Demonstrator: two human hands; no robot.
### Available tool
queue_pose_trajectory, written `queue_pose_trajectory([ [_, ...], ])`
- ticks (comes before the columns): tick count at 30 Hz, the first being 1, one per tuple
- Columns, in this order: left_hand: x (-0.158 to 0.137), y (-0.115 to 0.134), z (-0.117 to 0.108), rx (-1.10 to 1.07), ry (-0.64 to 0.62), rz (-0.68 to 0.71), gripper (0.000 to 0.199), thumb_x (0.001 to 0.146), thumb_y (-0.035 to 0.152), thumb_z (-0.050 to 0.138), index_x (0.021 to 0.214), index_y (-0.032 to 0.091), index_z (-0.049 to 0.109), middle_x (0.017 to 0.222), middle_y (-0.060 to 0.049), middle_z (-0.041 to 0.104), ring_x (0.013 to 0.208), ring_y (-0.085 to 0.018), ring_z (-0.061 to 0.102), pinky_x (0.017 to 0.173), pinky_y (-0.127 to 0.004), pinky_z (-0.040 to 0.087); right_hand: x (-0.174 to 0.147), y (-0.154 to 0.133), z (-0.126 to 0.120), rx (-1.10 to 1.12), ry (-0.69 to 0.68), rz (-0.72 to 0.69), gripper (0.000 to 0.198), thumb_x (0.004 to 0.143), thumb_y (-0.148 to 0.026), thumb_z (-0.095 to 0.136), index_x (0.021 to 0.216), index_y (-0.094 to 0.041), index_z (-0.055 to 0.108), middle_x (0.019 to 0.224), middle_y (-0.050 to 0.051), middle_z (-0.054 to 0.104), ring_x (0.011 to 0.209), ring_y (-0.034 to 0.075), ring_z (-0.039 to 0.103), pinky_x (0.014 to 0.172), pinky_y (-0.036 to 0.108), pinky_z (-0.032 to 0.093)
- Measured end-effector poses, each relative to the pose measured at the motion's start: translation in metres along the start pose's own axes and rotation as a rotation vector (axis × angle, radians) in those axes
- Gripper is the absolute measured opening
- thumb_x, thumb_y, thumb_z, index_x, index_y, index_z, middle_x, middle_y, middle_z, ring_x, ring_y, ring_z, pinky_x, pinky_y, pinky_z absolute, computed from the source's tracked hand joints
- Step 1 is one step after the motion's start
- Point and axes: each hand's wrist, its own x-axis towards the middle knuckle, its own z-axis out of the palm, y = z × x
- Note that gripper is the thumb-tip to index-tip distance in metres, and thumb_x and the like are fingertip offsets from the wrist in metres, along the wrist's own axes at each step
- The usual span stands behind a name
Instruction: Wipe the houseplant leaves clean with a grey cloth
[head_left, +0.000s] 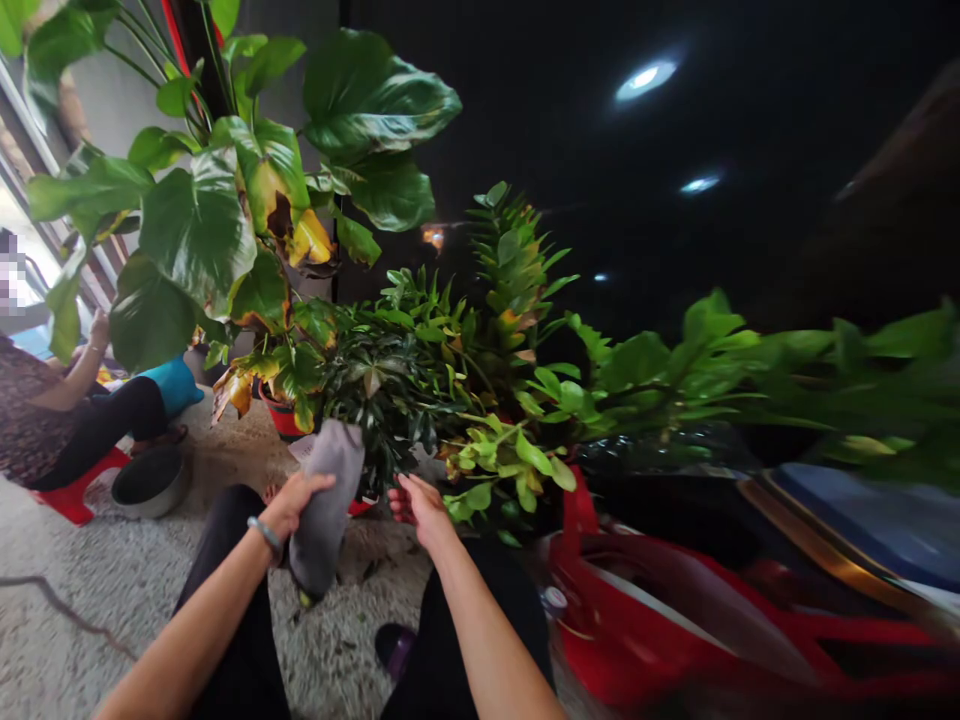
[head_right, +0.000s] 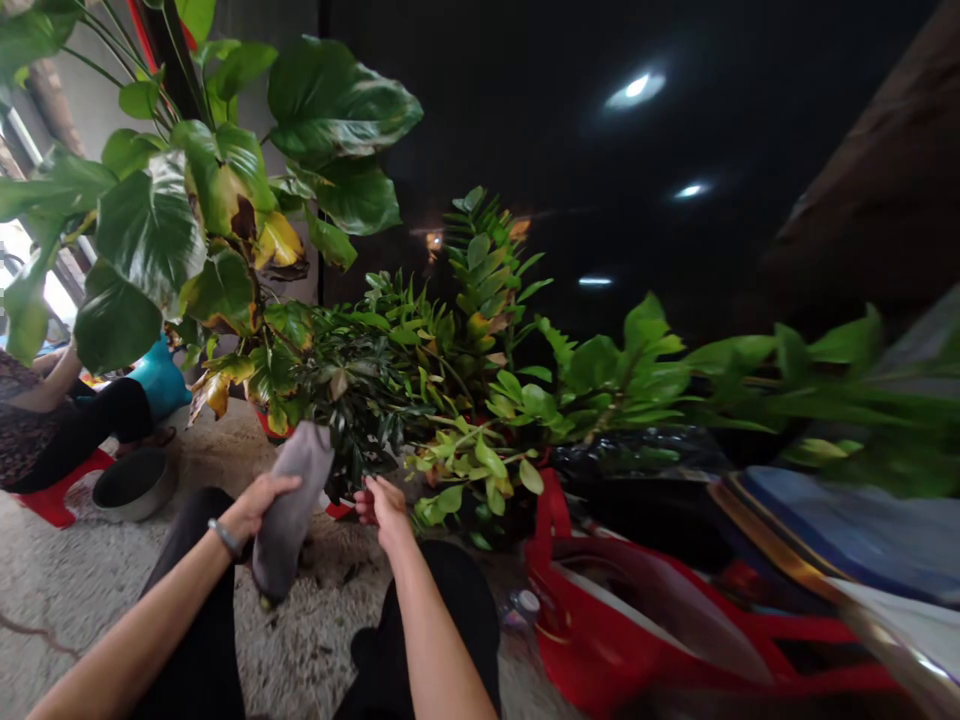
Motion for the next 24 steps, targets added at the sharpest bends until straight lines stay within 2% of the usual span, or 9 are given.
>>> queue_pose_trajectory([
  [2, -0.012, -0.024, -0.01, 0.032, -0.098, -0.079, 0.024, 0.06, 0.024, 0.086, 0.08, 0.015, 0.077, 0.077, -0.011, 0.077, 0.065, -0.024, 0.071, 0.064, -0.032, 0.056, 0.0, 0.001, 0.0, -0.014, 0.005, 0.0, 0.014, 0.082, -0.028, 0.074, 0.083, -0.018, 0.064, 0.053, 0.001, 0.069, 0.038, 0.014, 0.059, 0.034, 0.019, 0.043],
  [4, -0.025, -0.019, -0.017, 0.013, -0.133, -0.046, 0.027, 0.057, 0.026, 0.087, 0.08, 0.015, 0.077, 0.077, -0.011, 0.077, 0.065, -0.024, 0.07, 0.064, -0.031, 0.056, 0.0, 0.002, 0.0, -0.022, 0.002, -0.003, 0.014, 0.083, -0.028, 0.073, 0.084, -0.018, 0.064, 0.053, 0.001, 0.069, 0.039, 0.013, 0.06, 0.034, 0.019, 0.043],
  [7, -0.035, 0.03, -0.019, -0.095, -0.059, 0.144, 0.03, 0.058, 0.025, 0.085, 0.084, 0.016, 0.073, 0.073, -0.006, 0.076, 0.059, -0.02, 0.067, 0.057, -0.028, 0.055, 0.001, 0.002, 0.001, -0.03, 0.0, 0.0, 0.012, 0.085, -0.026, 0.07, 0.085, -0.018, 0.061, 0.052, 0.0, 0.068, 0.037, 0.012, 0.058, 0.034, 0.018, 0.043],
  [10, -0.027, 0.082, -0.01, -0.26, 0.038, 0.313, 0.032, 0.059, 0.02, 0.082, 0.088, 0.017, 0.07, 0.07, -0.001, 0.074, 0.056, -0.017, 0.066, 0.056, -0.026, 0.056, 0.001, 0.001, 0.003, -0.034, 0.007, 0.004, 0.011, 0.087, -0.025, 0.069, 0.086, -0.017, 0.061, 0.052, 0.0, 0.068, 0.037, 0.012, 0.058, 0.033, 0.018, 0.042],
  [12, -0.015, 0.094, 0.0, -0.296, 0.077, 0.344, 0.029, 0.06, 0.021, 0.081, 0.086, 0.016, 0.07, 0.067, -0.001, 0.073, 0.055, -0.016, 0.066, 0.056, -0.025, 0.056, 0.0, 0.0, 0.004, -0.033, 0.008, 0.003, 0.012, 0.087, -0.026, 0.07, 0.087, -0.018, 0.061, 0.053, -0.001, 0.068, 0.037, 0.012, 0.058, 0.033, 0.018, 0.043],
  [14, -0.003, 0.081, 0.007, -0.213, 0.092, 0.305, 0.026, 0.061, 0.022, 0.081, 0.084, 0.015, 0.071, 0.066, -0.002, 0.073, 0.056, -0.017, 0.066, 0.057, -0.026, 0.056, -0.001, 0.0, 0.005, -0.032, 0.012, 0.001, 0.015, 0.086, -0.029, 0.072, 0.086, -0.018, 0.062, 0.053, -0.001, 0.068, 0.037, 0.012, 0.058, 0.033, 0.018, 0.043],
  [17, 0.003, 0.032, 0.002, 0.092, 0.032, 0.191, 0.027, 0.058, 0.023, 0.084, 0.082, 0.013, 0.076, 0.068, -0.004, 0.075, 0.06, -0.019, 0.067, 0.06, -0.027, 0.055, -0.002, 0.0, 0.004, -0.036, 0.027, 0.0, 0.012, 0.086, -0.027, 0.071, 0.087, -0.018, 0.062, 0.053, -0.001, 0.068, 0.037, 0.012, 0.059, 0.033, 0.018, 0.043],
  [21, -0.013, -0.032, -0.019, 0.399, -0.292, -0.035, 0.037, 0.05, 0.026, 0.088, 0.085, 0.014, 0.08, 0.077, -0.003, 0.077, 0.07, -0.021, 0.069, 0.071, -0.03, 0.054, 0.003, 0.0, 0.0, -0.055, 0.054, 0.014, 0.007, 0.09, -0.022, 0.066, 0.092, -0.017, 0.062, 0.052, -0.001, 0.069, 0.037, 0.013, 0.059, 0.033, 0.018, 0.043],
  [24, -0.031, -0.06, -0.023, 0.53, -0.401, -0.066, 0.043, 0.051, 0.031, 0.086, 0.091, 0.016, 0.08, 0.084, -0.003, 0.077, 0.078, -0.023, 0.069, 0.073, -0.031, 0.054, 0.006, -0.003, -0.004, -0.072, 0.063, 0.022, 0.008, 0.09, -0.022, 0.066, 0.094, -0.017, 0.061, 0.052, -0.002, 0.069, 0.036, 0.012, 0.059, 0.033, 0.018, 0.043],
])
